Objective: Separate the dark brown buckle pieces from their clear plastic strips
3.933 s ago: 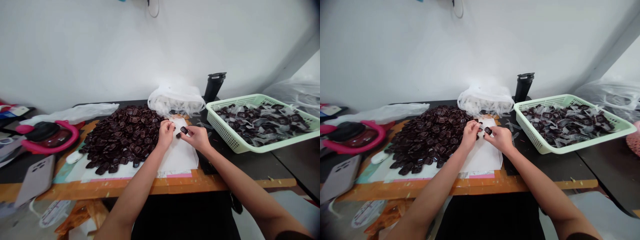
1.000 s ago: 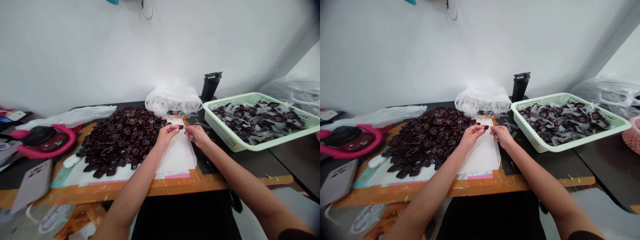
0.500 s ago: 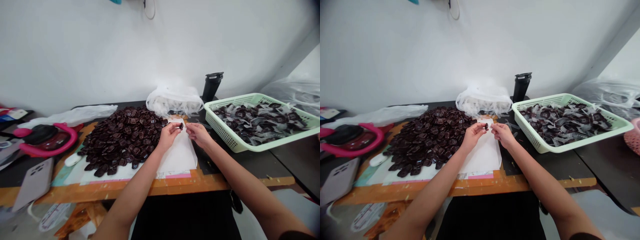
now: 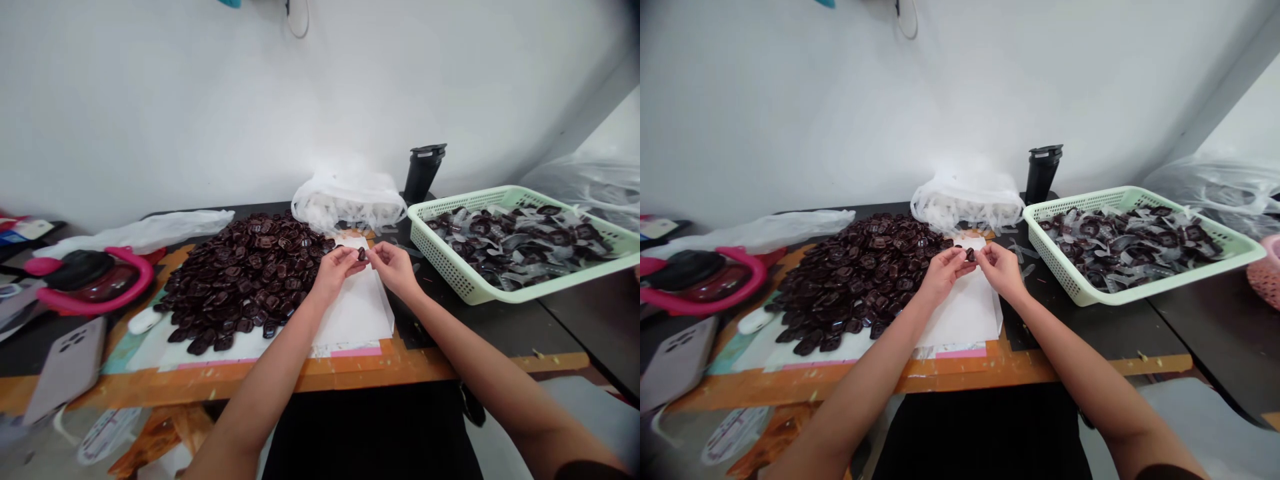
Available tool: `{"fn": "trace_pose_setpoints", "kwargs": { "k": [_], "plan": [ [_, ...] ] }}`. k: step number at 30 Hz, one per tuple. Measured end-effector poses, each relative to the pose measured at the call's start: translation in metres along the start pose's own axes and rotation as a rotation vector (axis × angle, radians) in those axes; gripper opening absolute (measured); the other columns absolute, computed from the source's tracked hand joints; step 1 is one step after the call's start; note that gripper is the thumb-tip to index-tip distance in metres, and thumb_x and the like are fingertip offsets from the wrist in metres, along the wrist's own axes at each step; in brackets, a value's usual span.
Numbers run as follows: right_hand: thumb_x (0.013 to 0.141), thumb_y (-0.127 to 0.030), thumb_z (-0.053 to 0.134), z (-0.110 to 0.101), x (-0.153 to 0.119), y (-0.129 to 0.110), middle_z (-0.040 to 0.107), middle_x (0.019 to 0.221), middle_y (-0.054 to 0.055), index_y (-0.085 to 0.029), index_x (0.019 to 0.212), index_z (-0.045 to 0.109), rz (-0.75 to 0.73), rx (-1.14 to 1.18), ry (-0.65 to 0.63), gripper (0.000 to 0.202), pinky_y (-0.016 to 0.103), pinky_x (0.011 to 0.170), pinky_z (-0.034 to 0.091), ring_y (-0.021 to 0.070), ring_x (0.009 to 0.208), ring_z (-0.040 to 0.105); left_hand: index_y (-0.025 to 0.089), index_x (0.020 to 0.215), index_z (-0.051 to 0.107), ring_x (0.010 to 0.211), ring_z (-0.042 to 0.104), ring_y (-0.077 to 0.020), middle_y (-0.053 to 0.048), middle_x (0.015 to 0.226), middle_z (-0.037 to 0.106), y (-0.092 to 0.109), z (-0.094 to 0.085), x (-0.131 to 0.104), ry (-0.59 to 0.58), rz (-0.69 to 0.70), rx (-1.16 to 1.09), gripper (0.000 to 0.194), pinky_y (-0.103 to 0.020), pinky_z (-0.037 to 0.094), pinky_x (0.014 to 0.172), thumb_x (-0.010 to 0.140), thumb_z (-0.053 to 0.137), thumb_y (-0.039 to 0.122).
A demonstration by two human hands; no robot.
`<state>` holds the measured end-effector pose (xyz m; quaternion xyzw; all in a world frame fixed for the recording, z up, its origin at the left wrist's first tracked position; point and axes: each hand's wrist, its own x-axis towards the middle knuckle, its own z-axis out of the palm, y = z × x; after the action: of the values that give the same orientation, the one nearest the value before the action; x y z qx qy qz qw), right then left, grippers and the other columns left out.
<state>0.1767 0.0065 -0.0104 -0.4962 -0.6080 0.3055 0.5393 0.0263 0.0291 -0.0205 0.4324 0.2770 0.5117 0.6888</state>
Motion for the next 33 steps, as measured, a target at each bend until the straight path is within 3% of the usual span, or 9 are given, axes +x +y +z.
{"fn": "trace_pose_setpoints", "kwargs": {
  "k": [6, 16, 23, 28, 33],
  "plan": [
    [0.085, -0.044, 0.055, 0.0003, -0.0059, -0.0056, 0.052, 0.061, 0.000, -0.020, 0.072, 0.053, -0.087, -0.099, 0.125, 0.028, 0.025, 0.052, 0.035, 0.0118, 0.052, 0.043, 0.015, 0.082, 0.063, 0.085, 0.065, -0.0149, -0.002, 0.084, 0.066, -0.0020, -0.0022, 0.0014, -0.001, 0.038, -0.048, 0.021, -0.036, 0.049, 0.092, 0.069, 0.078, 0.023],
    [0.085, -0.045, 0.055, 0.0033, -0.0100, -0.0068, 0.054, 0.061, 0.000, -0.021, 0.073, 0.053, -0.135, -0.292, 0.160, 0.027, 0.025, 0.053, 0.036, 0.0122, 0.052, 0.044, 0.017, 0.086, 0.062, 0.092, 0.062, -0.0145, -0.002, 0.093, 0.065, 0.0019, 0.0023, -0.0013, 0.026, 0.079, -0.075, 0.027, -0.037, 0.046, 0.097, 0.066, 0.079, 0.021],
    [0.086, -0.045, 0.055, 0.0041, -0.0093, -0.0059, 0.055, 0.062, 0.001, -0.021, 0.073, 0.053, -0.136, -0.213, 0.145, 0.027, 0.025, 0.054, 0.037, 0.0127, 0.053, 0.047, 0.018, 0.089, 0.062, 0.095, 0.061, -0.0151, -0.002, 0.097, 0.063, -0.0004, 0.0029, -0.0010, 0.023, 0.118, -0.038, 0.028, -0.035, 0.046, 0.095, 0.067, 0.079, 0.021],
    [0.088, -0.044, 0.052, 0.0046, -0.0089, -0.0049, 0.054, 0.061, 0.000, -0.020, 0.074, 0.053, -0.133, -0.164, 0.103, 0.028, 0.025, 0.054, 0.037, 0.0125, 0.053, 0.047, 0.018, 0.090, 0.062, 0.095, 0.061, -0.0149, -0.003, 0.096, 0.065, -0.0024, 0.0024, 0.0020, 0.086, 0.165, 0.006, 0.031, -0.030, 0.044, 0.093, 0.064, 0.080, 0.019],
    [0.089, -0.042, 0.051, 0.0050, -0.0099, -0.0043, 0.055, 0.061, 0.000, -0.020, 0.076, 0.054, -0.147, -0.171, 0.060, 0.026, 0.024, 0.053, 0.037, 0.0120, 0.052, 0.048, 0.018, 0.091, 0.061, 0.098, 0.061, -0.0152, -0.003, 0.100, 0.065, -0.0050, 0.0017, 0.0022, 0.036, 0.195, 0.029, 0.028, -0.030, 0.043, 0.093, 0.067, 0.078, 0.018]
  ]
}}
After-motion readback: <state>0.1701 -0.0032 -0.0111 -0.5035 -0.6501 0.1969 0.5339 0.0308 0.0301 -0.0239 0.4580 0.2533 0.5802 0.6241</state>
